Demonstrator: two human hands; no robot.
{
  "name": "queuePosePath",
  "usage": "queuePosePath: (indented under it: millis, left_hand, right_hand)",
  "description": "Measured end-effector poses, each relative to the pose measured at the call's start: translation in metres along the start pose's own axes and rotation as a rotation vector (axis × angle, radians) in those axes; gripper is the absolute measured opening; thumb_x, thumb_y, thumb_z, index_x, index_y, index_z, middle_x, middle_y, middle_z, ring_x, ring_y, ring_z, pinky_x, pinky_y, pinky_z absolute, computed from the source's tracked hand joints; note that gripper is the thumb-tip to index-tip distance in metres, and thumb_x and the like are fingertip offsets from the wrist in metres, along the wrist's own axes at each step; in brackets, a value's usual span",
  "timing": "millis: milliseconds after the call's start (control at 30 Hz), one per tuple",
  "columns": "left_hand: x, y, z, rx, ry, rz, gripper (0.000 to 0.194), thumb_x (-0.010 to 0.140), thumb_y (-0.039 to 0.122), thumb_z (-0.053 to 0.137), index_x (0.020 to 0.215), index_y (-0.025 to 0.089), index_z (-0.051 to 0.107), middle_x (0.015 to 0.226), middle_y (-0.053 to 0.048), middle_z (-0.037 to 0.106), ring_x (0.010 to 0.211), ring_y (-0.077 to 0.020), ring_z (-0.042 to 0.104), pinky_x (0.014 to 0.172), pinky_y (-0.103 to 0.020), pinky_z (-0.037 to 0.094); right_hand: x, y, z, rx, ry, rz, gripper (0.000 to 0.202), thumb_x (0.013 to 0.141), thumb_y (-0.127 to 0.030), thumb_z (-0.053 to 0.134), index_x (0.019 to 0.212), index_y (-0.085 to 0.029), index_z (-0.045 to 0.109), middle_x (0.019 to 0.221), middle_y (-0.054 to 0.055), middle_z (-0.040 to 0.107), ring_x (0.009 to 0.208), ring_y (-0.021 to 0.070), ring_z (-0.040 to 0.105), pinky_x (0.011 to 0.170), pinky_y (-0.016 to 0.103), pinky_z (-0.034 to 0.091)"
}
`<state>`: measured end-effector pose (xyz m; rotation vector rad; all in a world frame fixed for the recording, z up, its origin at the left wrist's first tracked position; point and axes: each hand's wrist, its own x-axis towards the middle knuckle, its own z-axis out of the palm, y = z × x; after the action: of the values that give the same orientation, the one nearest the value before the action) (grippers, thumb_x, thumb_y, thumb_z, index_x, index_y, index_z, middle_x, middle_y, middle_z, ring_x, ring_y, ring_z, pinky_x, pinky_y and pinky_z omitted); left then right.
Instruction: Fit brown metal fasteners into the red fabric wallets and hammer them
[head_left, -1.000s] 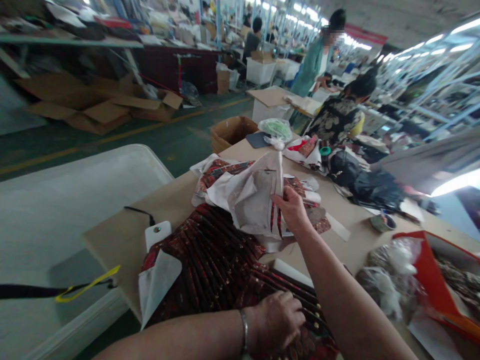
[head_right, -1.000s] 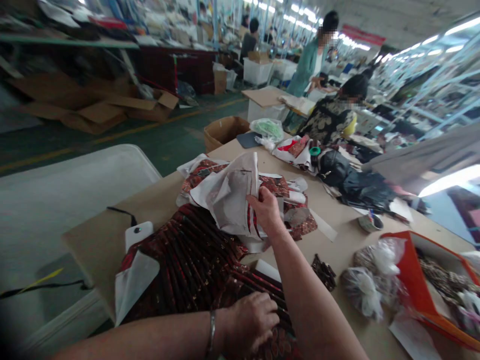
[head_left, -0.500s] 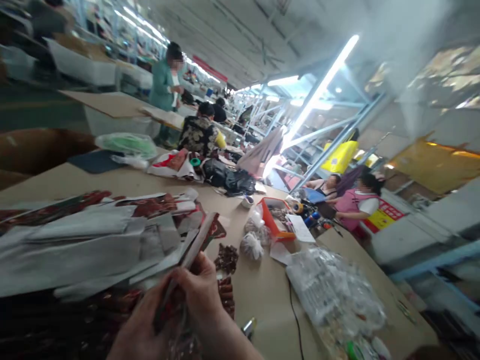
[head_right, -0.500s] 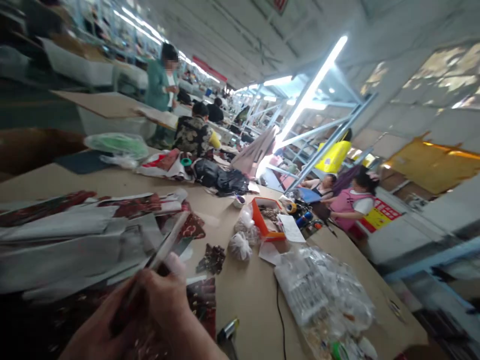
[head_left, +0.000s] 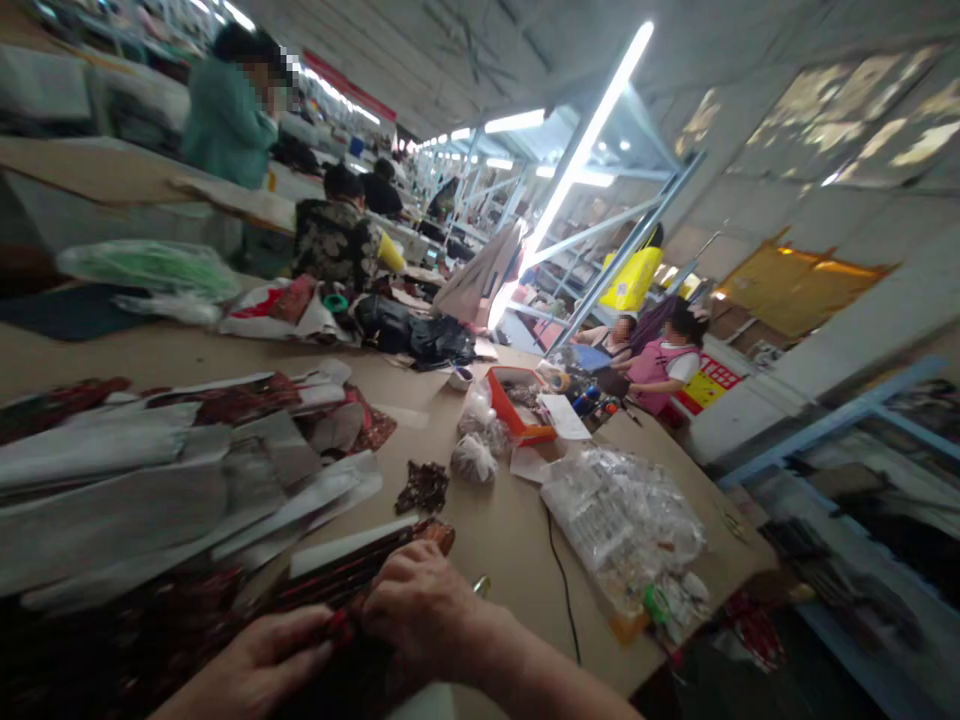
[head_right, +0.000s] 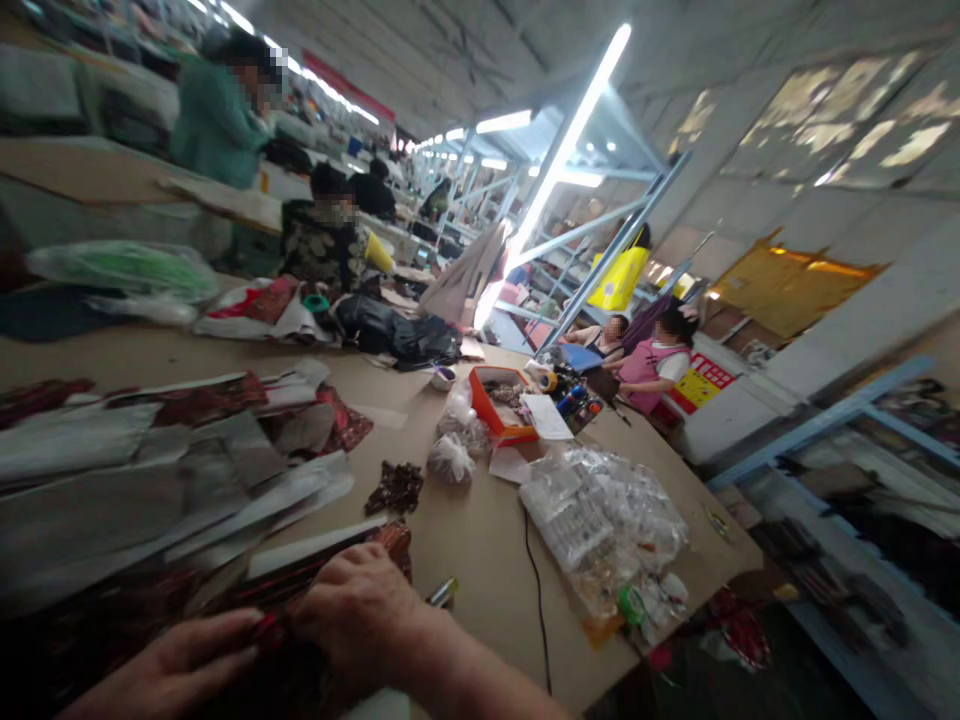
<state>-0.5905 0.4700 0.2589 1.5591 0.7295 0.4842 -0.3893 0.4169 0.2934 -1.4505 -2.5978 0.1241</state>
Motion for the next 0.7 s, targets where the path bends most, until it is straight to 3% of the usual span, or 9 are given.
queuePosePath:
  millis: [33,100,167,267,367,500,600,700]
  left_hand:
    - [-0.005,0.008,0.0,0.106,-0.077,0.005,0.029,0.079,0.044,0.056,0.087,0.021,0.071,0.083,-0.002,0.071,0.08,-0.0225,0.066,0.075,-0.031,0.056]
    - [-0.013,0.02,0.005,0.331,-0.031,0.08,0.026,0.084,0.034,0.051,0.1,0.021,0.067,0.095,-0.004,0.069,0.089,-0.0205,0.063,0.085,-0.031,0.051]
    - [-0.018,0.023,0.015,0.552,0.026,0.17,0.026,0.088,0.024,0.042,0.099,0.018,0.065,0.101,-0.007,0.067,0.096,-0.0205,0.06,0.092,-0.035,0.047]
    - [-0.026,0.02,0.034,0.782,-0.086,0.256,0.023,0.087,0.017,0.043,0.098,0.017,0.063,0.102,-0.01,0.064,0.098,-0.0229,0.057,0.091,-0.04,0.045]
    - [-0.032,0.019,0.044,0.848,-0.237,0.11,0.017,0.085,0.019,0.047,0.095,0.016,0.061,0.093,-0.009,0.066,0.087,-0.0221,0.061,0.08,-0.036,0.049]
    - [-0.019,0.015,0.032,0.84,-0.342,-0.078,0.021,0.088,0.029,0.045,0.087,0.019,0.062,0.081,-0.006,0.067,0.074,-0.0196,0.063,0.068,-0.029,0.048]
    - [0.008,-0.001,0.019,0.905,-0.314,-0.181,0.027,0.089,0.034,0.042,0.084,0.019,0.064,0.082,-0.007,0.068,0.077,-0.0205,0.064,0.069,-0.029,0.048]
    - [0.036,-0.025,0.014,0.988,-0.271,-0.283,0.03,0.089,0.036,0.041,0.087,0.017,0.065,0.087,-0.012,0.069,0.082,-0.0233,0.065,0.073,-0.032,0.049]
  right_hand:
    - [-0.007,-0.002,0.0,-0.022,-0.069,-0.016,0.011,0.085,-0.033,0.057,0.087,-0.023,0.057,0.087,0.001,0.062,0.086,0.017,0.052,0.082,0.031,0.039]
    - [-0.023,-0.005,0.001,-0.054,-0.16,-0.017,0.003,0.085,-0.022,0.056,0.087,-0.02,0.055,0.087,0.004,0.061,0.082,0.0175,0.052,0.077,0.03,0.039]
    - [-0.039,-0.007,0.003,-0.014,-0.192,0.054,0.006,0.085,-0.012,0.051,0.085,-0.018,0.053,0.084,0.005,0.061,0.079,0.0169,0.052,0.072,0.029,0.038]
    - [-0.058,-0.011,0.005,0.107,-0.239,0.157,0.013,0.086,-0.008,0.044,0.084,-0.019,0.05,0.074,0.002,0.06,0.067,0.0147,0.052,0.061,0.026,0.033]
    - [-0.069,-0.018,0.003,0.257,-0.249,0.189,0.012,0.09,-0.012,0.041,0.087,-0.02,0.05,0.07,-0.001,0.059,0.063,0.0127,0.052,0.058,0.025,0.031]
    - [-0.071,-0.003,0.013,0.405,-0.226,0.371,0.011,0.09,-0.025,0.046,0.093,-0.021,0.056,0.073,-0.001,0.063,0.065,0.0123,0.056,0.06,0.023,0.035]
    - [-0.069,0.03,0.038,0.526,-0.214,0.539,0.012,0.083,-0.029,0.056,0.092,-0.022,0.061,0.081,-0.001,0.066,0.073,0.0129,0.058,0.067,0.023,0.04]
    - [-0.066,0.064,0.076,0.559,-0.185,0.668,0.01,0.08,-0.026,0.056,0.08,-0.019,0.063,0.074,-0.001,0.064,0.07,0.0126,0.056,0.065,0.022,0.041]
